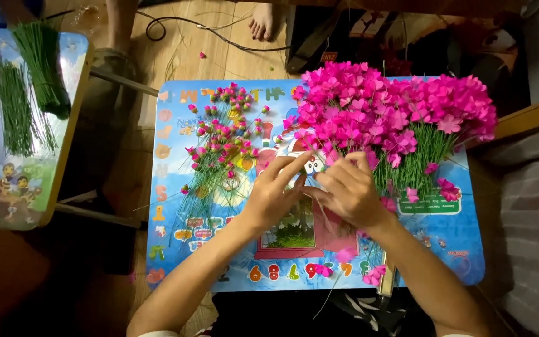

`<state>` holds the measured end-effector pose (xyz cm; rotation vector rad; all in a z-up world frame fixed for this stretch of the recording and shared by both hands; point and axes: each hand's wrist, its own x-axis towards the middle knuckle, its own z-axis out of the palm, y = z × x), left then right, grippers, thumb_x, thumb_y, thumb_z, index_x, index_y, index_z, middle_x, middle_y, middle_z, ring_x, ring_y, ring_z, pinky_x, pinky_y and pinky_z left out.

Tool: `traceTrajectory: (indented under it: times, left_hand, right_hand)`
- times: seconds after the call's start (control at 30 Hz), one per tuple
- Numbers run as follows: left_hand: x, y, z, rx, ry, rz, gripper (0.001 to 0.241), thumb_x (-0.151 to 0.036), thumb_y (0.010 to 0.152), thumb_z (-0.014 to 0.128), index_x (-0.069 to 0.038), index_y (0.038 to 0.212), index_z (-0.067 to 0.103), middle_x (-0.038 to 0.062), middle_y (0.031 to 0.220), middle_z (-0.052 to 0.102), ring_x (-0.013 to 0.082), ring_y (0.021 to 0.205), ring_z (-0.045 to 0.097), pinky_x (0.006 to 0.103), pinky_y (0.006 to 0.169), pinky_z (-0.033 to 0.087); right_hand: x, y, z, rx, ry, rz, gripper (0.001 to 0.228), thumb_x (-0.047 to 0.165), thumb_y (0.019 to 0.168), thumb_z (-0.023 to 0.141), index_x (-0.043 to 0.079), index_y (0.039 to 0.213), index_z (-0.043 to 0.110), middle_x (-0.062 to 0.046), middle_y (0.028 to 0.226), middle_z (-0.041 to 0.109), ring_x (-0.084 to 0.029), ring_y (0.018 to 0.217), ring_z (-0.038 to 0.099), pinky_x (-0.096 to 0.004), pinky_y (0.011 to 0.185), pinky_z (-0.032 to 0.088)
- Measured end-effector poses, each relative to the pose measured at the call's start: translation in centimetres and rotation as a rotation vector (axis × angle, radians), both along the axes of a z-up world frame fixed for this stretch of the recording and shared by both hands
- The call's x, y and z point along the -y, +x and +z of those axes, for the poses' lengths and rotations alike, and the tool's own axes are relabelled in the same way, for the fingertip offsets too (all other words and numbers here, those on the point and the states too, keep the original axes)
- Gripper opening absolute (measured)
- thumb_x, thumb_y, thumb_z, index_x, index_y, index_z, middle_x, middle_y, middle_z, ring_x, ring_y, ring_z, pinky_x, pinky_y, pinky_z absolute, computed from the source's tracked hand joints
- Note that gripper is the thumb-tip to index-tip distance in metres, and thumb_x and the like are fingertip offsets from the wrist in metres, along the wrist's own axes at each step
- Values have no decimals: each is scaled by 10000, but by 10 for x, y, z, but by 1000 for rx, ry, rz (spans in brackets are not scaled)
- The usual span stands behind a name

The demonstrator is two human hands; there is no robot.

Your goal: The person is bunching small pink flowers and securing them with wire on a low table while sitting on the floor.

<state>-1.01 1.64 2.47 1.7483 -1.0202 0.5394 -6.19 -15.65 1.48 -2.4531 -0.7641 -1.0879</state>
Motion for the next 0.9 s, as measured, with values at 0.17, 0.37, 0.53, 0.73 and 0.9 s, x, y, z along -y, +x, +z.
traceTrajectory:
  times: [0.17, 0.37, 0.53, 0.73, 0.9]
  left_hand:
    - [-1, 2, 13, -286, -110, -167, 504, 98, 759, 701, -58, 1229, 613, 69, 928, 655, 220, 814, 653, 329, 738, 567]
    - [0, 1, 8, -610, -321, -396, 414, 105, 780, 688, 10, 1179, 632, 123, 929, 639, 197, 838, 638, 317, 778, 559]
    - [-9, 9, 8, -810, -448, -408, 229, 48, 816, 696, 46, 1044, 675, 144, 878, 661, 187, 793, 682, 289, 755, 568]
    - [-14, 11, 20, -913, -551, -345, 123, 46, 836, 650, 63, 957, 664, 167, 733, 653, 192, 623, 661, 305, 637, 584]
    - [-13, 16, 17, -855, -598, -363, 98, 64, 835, 653, 51, 932, 654, 176, 776, 650, 220, 629, 675, 322, 612, 573]
  right_hand:
    - [14, 9, 2, -105, 98, -48, 282, 233, 874, 690, 76, 1099, 627, -81, 933, 567, -223, 807, 540, -370, 741, 395]
    - [11, 4, 11, -421, 383, 104, 125, 102, 879, 644, 87, 993, 691, -77, 1115, 625, -253, 943, 590, -351, 830, 436]
    - [21, 0, 14, -650, 879, 182, 119, 44, 928, 565, -1, 844, 637, -157, 902, 641, -231, 851, 603, -370, 788, 484]
    - [61, 3, 4, -593, 1234, 259, 191, 113, 970, 527, 12, 812, 560, -135, 836, 556, -178, 813, 535, -315, 754, 464]
    - [67, 5, 3, -584, 1367, 242, 227, 135, 1006, 493, 75, 791, 529, -52, 761, 502, -125, 741, 485, -279, 726, 438]
